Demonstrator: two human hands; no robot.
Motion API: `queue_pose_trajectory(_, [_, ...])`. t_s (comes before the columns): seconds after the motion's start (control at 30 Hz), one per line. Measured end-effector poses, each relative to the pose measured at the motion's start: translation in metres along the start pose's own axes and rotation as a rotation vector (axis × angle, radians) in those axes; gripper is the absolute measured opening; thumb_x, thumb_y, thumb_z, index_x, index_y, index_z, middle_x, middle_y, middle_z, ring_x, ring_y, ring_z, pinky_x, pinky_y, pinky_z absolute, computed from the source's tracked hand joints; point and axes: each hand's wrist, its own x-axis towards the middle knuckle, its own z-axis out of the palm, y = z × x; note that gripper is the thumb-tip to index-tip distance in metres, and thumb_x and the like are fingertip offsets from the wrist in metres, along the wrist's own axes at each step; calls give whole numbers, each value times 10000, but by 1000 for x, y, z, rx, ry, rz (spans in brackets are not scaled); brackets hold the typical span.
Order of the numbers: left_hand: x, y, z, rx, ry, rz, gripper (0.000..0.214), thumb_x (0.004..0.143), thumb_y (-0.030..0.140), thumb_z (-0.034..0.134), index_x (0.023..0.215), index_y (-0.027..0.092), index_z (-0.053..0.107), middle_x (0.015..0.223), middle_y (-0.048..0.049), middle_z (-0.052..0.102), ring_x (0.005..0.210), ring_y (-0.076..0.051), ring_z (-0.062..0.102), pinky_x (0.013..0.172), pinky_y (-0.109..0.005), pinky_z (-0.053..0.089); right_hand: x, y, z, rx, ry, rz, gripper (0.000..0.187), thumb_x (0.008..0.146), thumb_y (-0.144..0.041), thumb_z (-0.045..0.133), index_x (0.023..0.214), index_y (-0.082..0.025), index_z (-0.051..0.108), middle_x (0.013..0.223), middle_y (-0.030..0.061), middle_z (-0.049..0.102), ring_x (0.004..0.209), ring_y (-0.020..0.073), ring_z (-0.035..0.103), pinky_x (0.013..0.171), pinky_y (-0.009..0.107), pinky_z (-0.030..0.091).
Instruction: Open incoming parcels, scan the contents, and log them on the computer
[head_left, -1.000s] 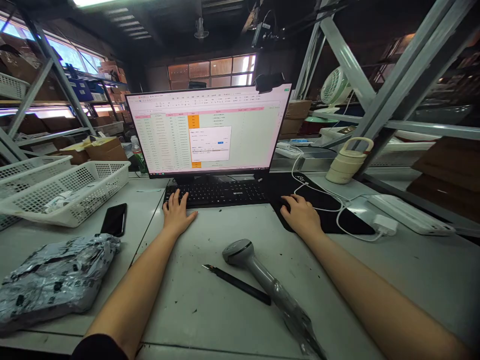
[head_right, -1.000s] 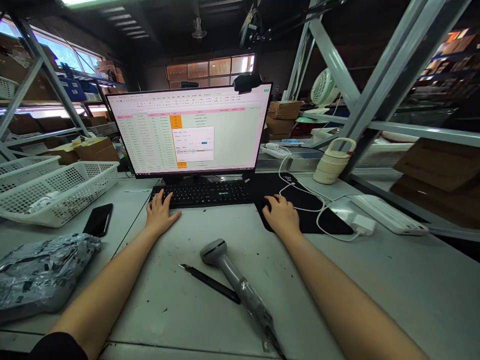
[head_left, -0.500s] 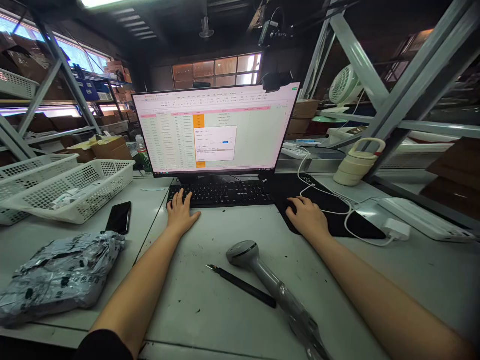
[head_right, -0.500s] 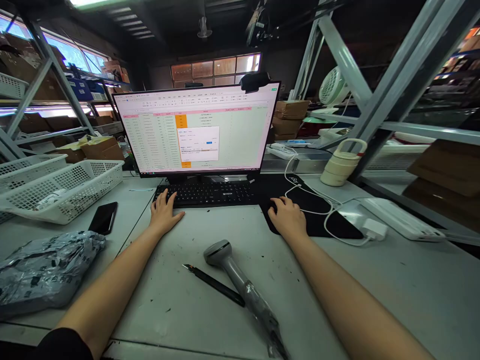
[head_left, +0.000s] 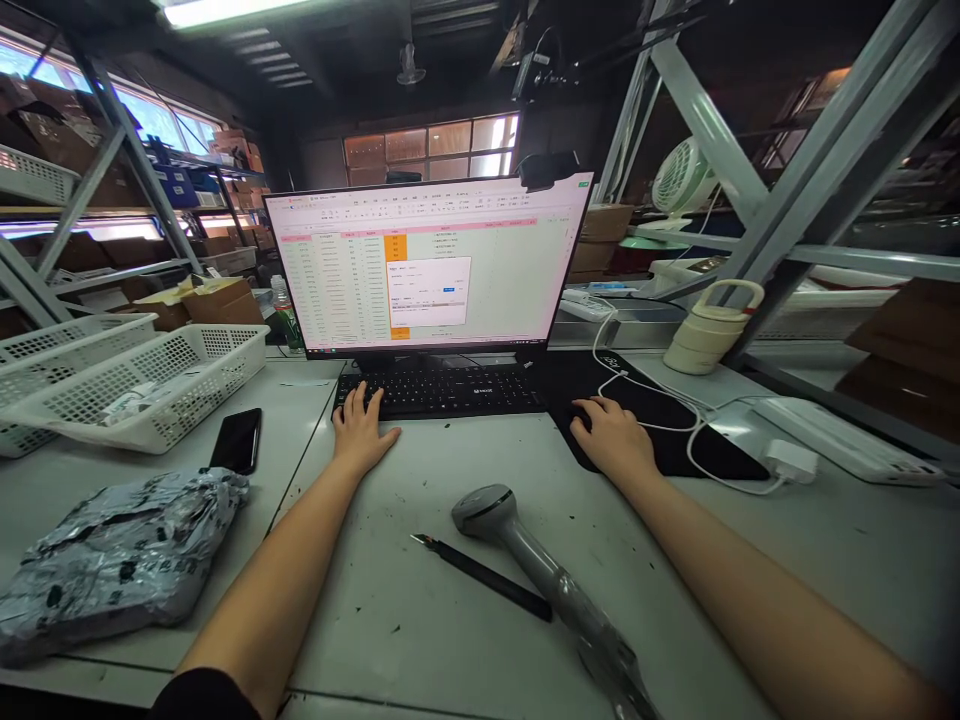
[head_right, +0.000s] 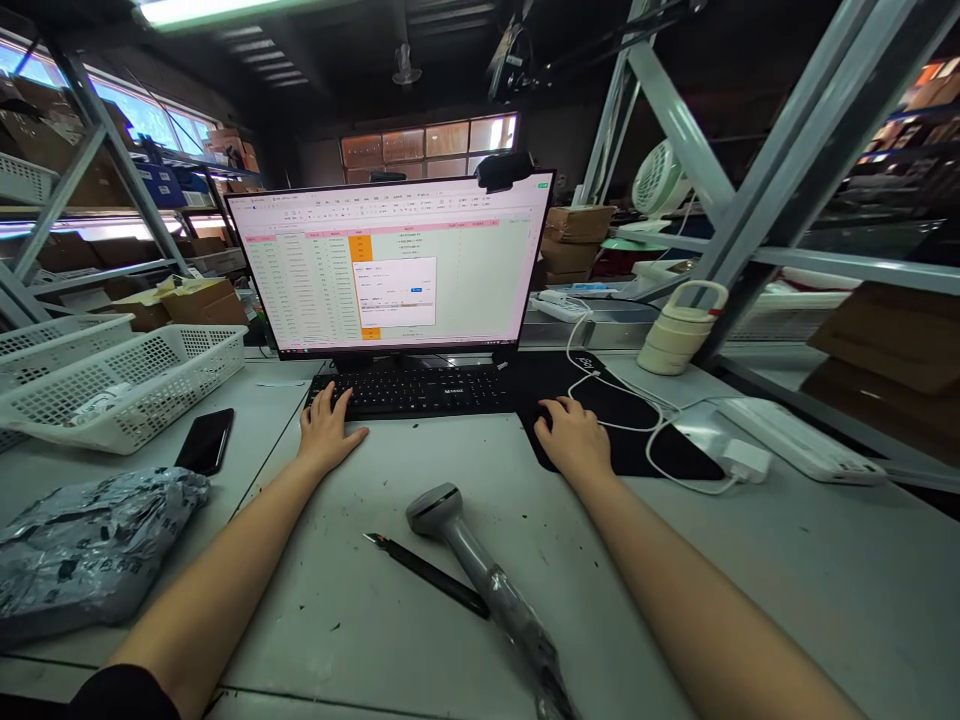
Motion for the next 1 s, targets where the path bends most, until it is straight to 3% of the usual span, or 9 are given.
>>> queue_pose_trajectory(0.77, [-1,3,-7,-23,-29,-18,787,873,511,657,1565,249,388,1703,-127,193,1554,-343,209,1227,-568,232,4,4,5,10,-21,-19,479,948,-359,429,1306,-182,693,1397,165,599,1109,377,618,893,504,521])
queue_pose_trajectory(1.0, [0,3,-7,-34,-37,-17,802,867,517,669,1567,249,383,1706,-128,180,1555,-344,203,1232,-578,223,4,0,-2,5,-79,-2,506,977,-377,384,1343,-171,666,1421,183,576,1141,379,604,913,494,511])
